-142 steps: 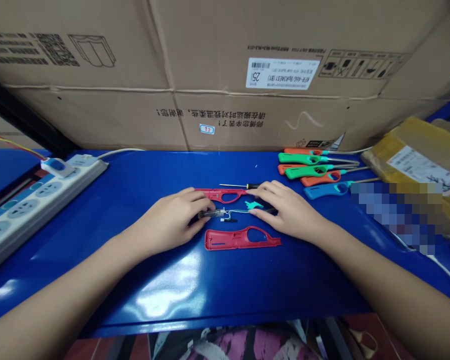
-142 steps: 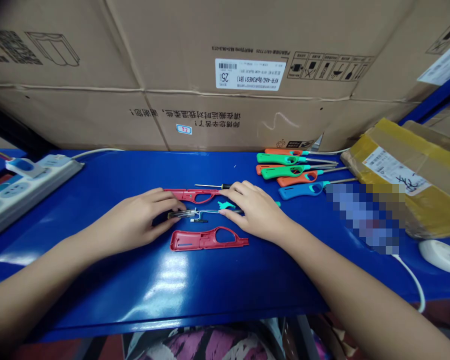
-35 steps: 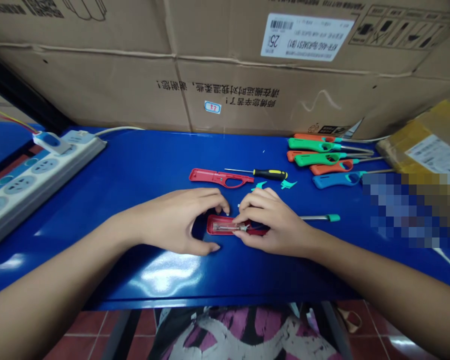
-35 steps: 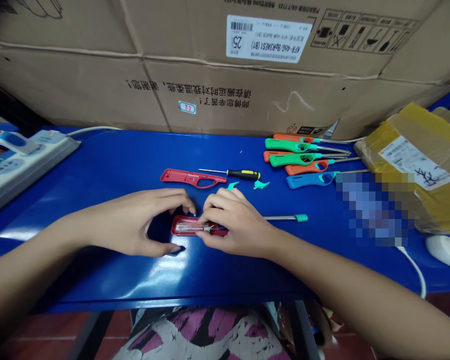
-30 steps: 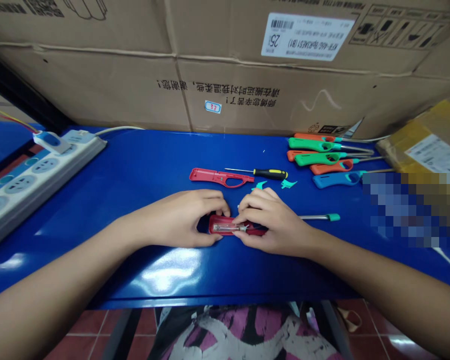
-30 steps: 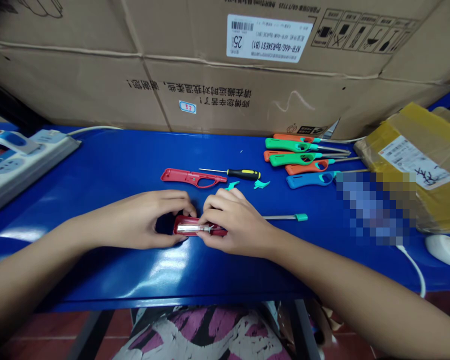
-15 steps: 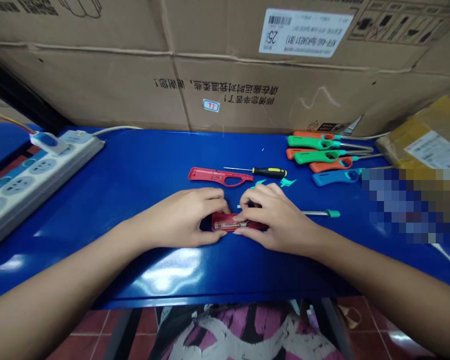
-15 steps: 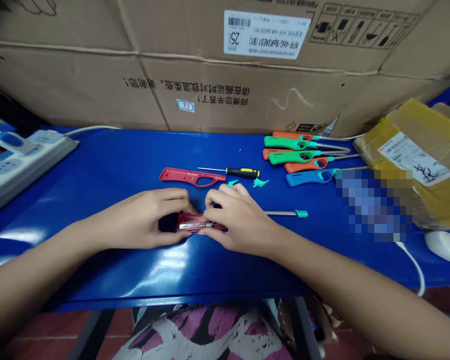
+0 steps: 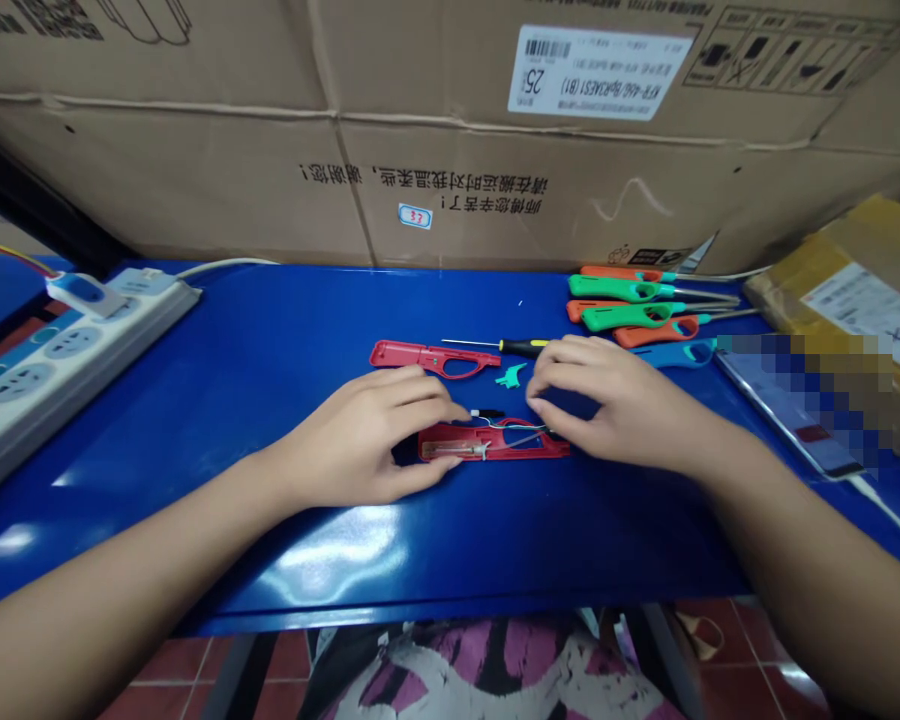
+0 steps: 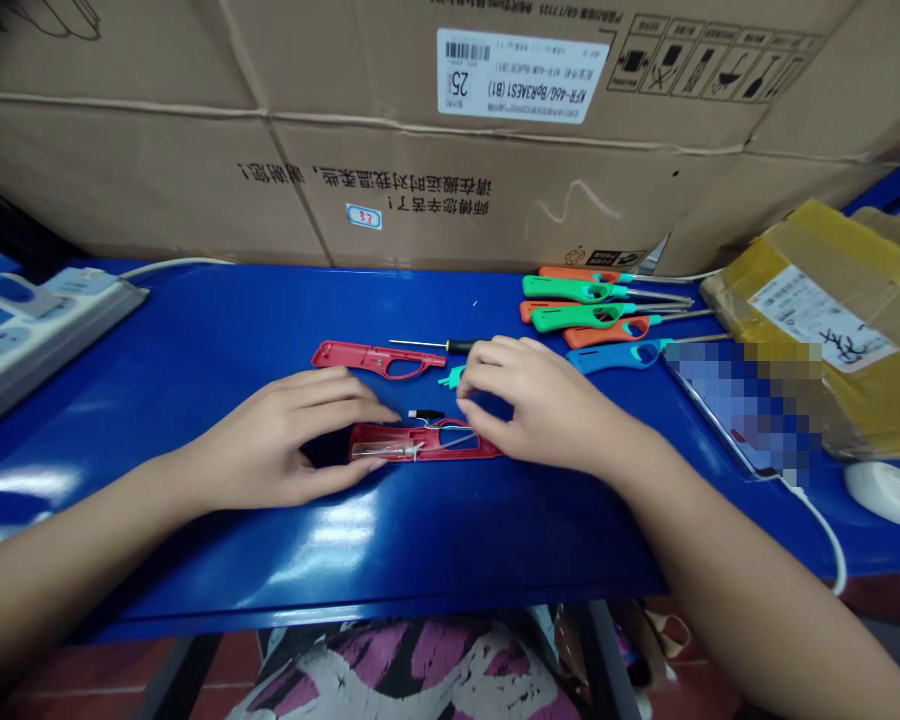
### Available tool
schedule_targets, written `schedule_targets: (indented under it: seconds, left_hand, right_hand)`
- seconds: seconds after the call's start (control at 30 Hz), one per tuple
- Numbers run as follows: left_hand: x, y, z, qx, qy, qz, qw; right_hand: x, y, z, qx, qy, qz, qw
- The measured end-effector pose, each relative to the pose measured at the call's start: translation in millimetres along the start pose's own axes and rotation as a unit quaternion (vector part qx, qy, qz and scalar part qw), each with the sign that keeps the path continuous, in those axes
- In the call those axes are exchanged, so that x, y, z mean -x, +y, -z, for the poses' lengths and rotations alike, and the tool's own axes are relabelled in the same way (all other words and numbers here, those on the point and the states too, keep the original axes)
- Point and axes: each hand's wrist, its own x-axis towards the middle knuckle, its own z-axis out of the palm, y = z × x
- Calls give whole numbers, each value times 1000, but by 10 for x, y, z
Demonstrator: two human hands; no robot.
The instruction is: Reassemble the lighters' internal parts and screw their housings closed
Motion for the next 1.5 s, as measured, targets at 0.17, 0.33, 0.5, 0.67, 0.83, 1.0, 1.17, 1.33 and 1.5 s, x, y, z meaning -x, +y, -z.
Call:
schedule_targets:
  seconds: [0.17, 0.33, 0.5, 0.67, 0.83, 1.0, 1.17, 1.33, 1.5]
  left_hand:
    - [-1, -37, -52, 2, -10, -68, 998]
    - [6, -58, -71, -27, -5, -99, 995]
    - [-4, -38, -109, -35, 5, -105, 994]
    - [-9, -2, -150, -21, 18, -99, 995]
    - [-5, 25, -163, -28, 19, -98, 995]
    - [-5, 24, -170, -25, 29, -84, 996]
    - [-10, 29, -167, -15, 29, -68, 997]
    - [-7, 32, -172, -18, 35, -65, 997]
    - [-3, 35, -168, -12, 29, -61, 998]
  right_hand:
    - [31, 86, 96, -51, -43, -19, 998]
    - [-43, 18, -209, -23, 43, -12, 999]
    - [-108, -20, -375, -57, 33, -34, 997]
    - [-135, -109, -397, -113, -2, -80, 990]
    - [-125, -176, -351, -138, -10, -93, 986]
    - [-59, -148, -243, -83, -8, 5, 996]
    - [15, -149, -226, -35, -39, 8, 999]
    - [13, -168, -254, -42, -45, -2, 998]
    - [5, -170, -258, -25, -61, 8, 998]
